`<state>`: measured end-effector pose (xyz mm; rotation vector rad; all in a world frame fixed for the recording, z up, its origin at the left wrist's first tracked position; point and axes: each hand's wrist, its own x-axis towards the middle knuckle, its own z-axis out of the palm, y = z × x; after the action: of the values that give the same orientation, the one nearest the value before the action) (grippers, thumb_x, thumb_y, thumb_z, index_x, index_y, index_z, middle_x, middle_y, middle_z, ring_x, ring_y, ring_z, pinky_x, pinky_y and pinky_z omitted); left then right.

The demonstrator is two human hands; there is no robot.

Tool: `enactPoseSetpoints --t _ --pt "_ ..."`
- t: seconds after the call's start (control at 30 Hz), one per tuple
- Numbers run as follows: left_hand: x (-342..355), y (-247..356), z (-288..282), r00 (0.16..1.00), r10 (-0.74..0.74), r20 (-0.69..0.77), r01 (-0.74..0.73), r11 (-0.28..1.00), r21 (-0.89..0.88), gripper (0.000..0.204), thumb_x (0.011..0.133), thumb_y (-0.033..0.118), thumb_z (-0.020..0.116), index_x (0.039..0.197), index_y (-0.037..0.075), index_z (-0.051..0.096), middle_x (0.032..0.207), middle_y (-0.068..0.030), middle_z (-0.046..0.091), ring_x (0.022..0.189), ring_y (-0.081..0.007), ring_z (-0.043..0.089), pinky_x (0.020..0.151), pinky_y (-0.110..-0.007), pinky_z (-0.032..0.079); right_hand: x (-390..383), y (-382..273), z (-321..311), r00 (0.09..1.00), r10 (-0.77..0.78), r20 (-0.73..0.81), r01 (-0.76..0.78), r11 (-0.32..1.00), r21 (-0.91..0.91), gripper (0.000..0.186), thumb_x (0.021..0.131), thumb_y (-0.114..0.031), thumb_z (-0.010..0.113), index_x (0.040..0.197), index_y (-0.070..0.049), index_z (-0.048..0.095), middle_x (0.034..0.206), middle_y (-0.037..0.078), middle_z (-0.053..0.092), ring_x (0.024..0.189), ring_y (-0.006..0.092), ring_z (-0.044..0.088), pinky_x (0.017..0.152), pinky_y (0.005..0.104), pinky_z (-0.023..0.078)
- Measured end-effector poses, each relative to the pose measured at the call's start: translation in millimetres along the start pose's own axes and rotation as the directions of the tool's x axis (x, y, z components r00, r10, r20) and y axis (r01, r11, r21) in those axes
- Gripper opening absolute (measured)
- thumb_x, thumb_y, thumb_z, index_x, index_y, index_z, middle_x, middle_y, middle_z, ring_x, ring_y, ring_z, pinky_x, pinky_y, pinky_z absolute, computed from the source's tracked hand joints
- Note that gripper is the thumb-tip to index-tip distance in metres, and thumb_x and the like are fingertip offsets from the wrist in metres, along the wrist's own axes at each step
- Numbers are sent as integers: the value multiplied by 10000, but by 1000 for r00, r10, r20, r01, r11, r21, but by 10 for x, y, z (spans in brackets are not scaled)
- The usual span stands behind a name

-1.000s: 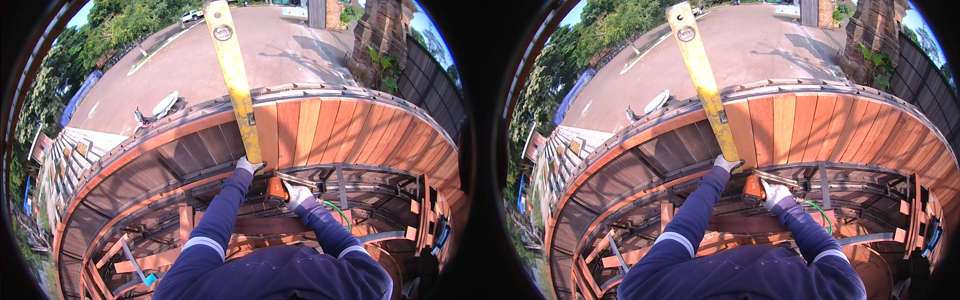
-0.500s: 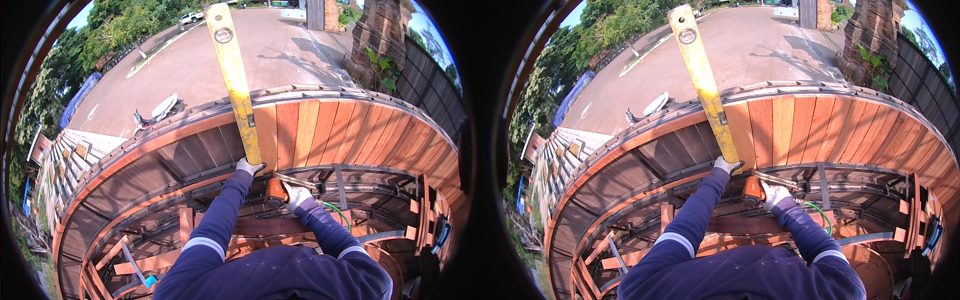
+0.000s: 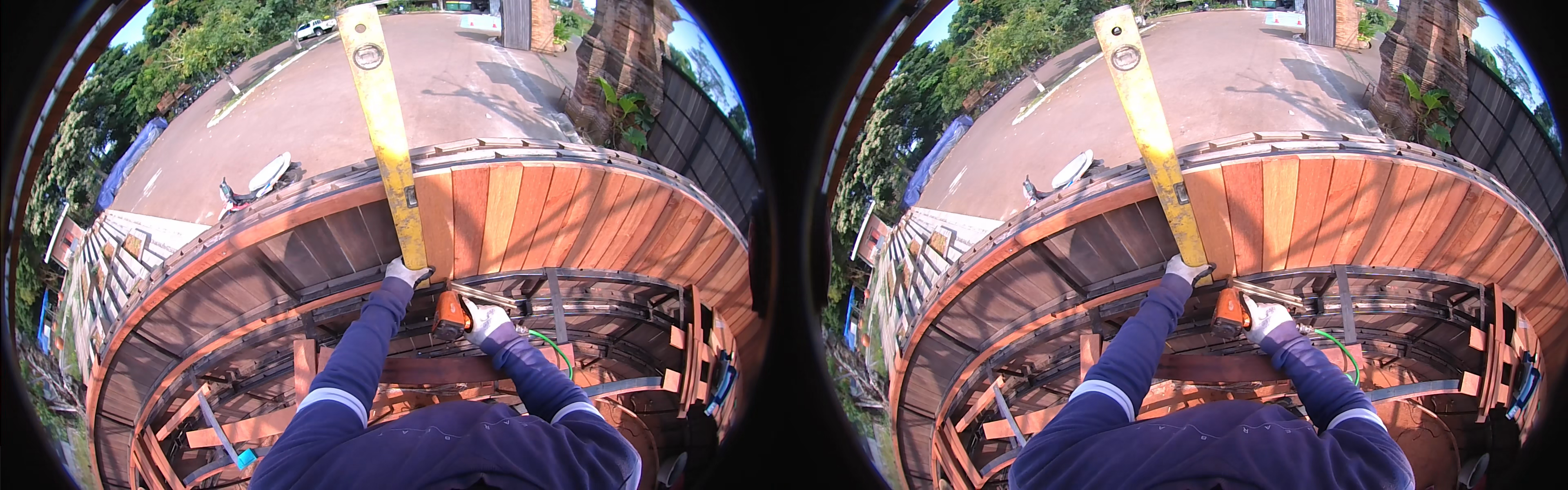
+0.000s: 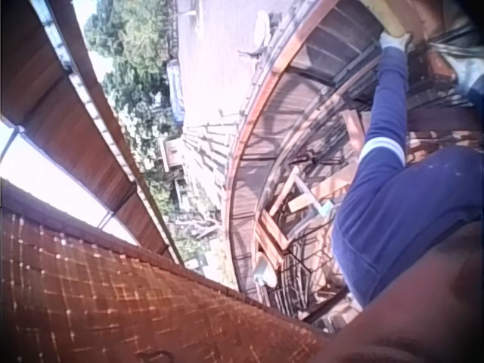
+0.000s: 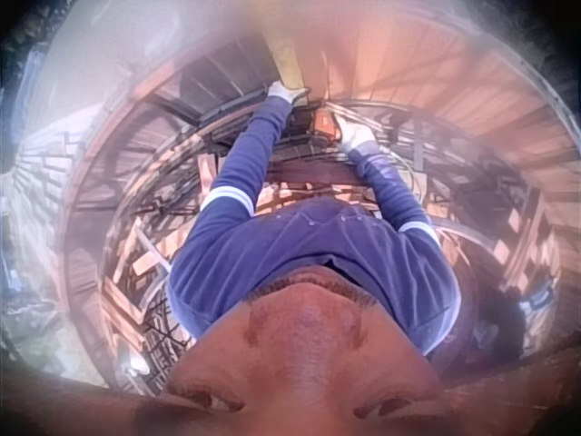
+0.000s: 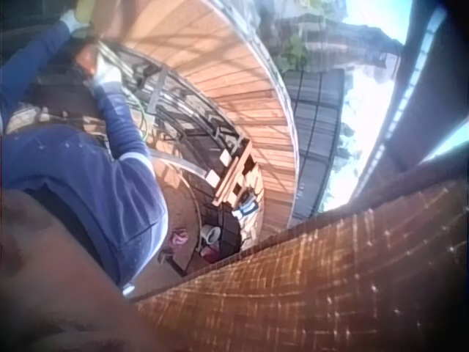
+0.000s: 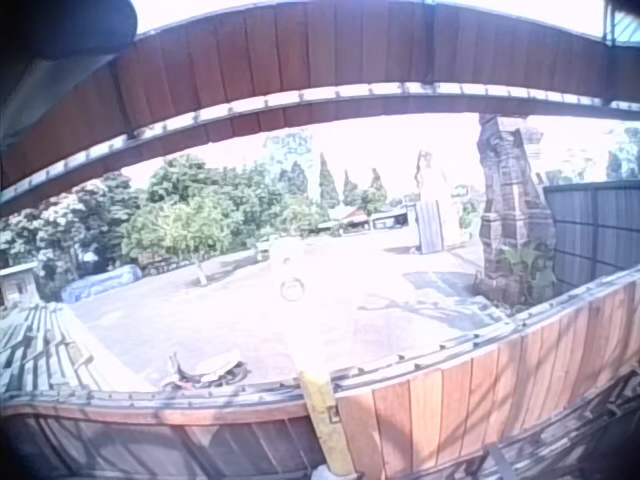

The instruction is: The person installs wooden planks onto a curved wooden structure. They use a level to check alignment and a nail gun to secure the planks in place. The person repeatedly picks up planks, positions them, checks the level, and fastens them.

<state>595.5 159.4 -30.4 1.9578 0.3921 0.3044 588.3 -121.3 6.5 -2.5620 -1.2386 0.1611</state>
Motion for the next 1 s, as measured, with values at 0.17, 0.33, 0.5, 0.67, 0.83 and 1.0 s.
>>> enactPoseSetpoints --t 0.17,0.33,0.5,0.67,0.83,1.0 --pt "2 0 11 1000 -12 -2 12 1000 3 462 695 276 852 1062 36 706 984 -122 738 917 -233 712 819 -332 548 -19 -9 -24 1000 -10 -14 10 1000 -3 590 833 -313 602 1326 -16 476 911 192 697 824 344 688 764 436 535" --pt "-6 25 12 1000 -22 -1 22 999 -30 486 684 299 862 1070 46 709 993 -126 736 930 -236 710 835 -332 545 -11 -33 -68 1000 -21 -9 21 1000 1 585 836 -308 596 1325 -9 477 904 193 698 819 345 688 762 437 535" --pt "17 -23 8 999 -39 -6 39 999 4 476 688 293 861 1071 52 712 995 -122 736 932 -234 709 833 -330 544 -3 -10 -9 999 -34 -19 34 999 -9 574 843 -300 588 1319 1 478 905 198 697 818 344 689 759 436 534" --pt "-20 167 34 999 -32 -9 33 994 108 426 711 267 849 1046 43 712 983 -115 737 910 -233 710 816 -329 545 -6 -10 -57 1000 -10 -9 10 1000 16 540 842 -293 588 1292 -9 497 899 200 695 825 346 687 771 434 530" --pt "36 26 8 999 -26 36 21 990 143 452 753 319 822 1075 29 694 1002 -99 733 900 -221 699 787 -318 537 6 4 -35 999 11 43 -11 1000 1 581 821 -304 607 1311 -13 494 926 197 693 847 338 684 783 427 530" --pt "-10 102 11 998 -56 9 55 994 93 378 758 230 820 1050 19 705 993 -85 738 856 -206 705 748 -309 547 5 41 14 1000 -14 -3 14 999 38 597 812 -320 617 1305 -7 493 942 191 690 857 338 679 790 418 530"
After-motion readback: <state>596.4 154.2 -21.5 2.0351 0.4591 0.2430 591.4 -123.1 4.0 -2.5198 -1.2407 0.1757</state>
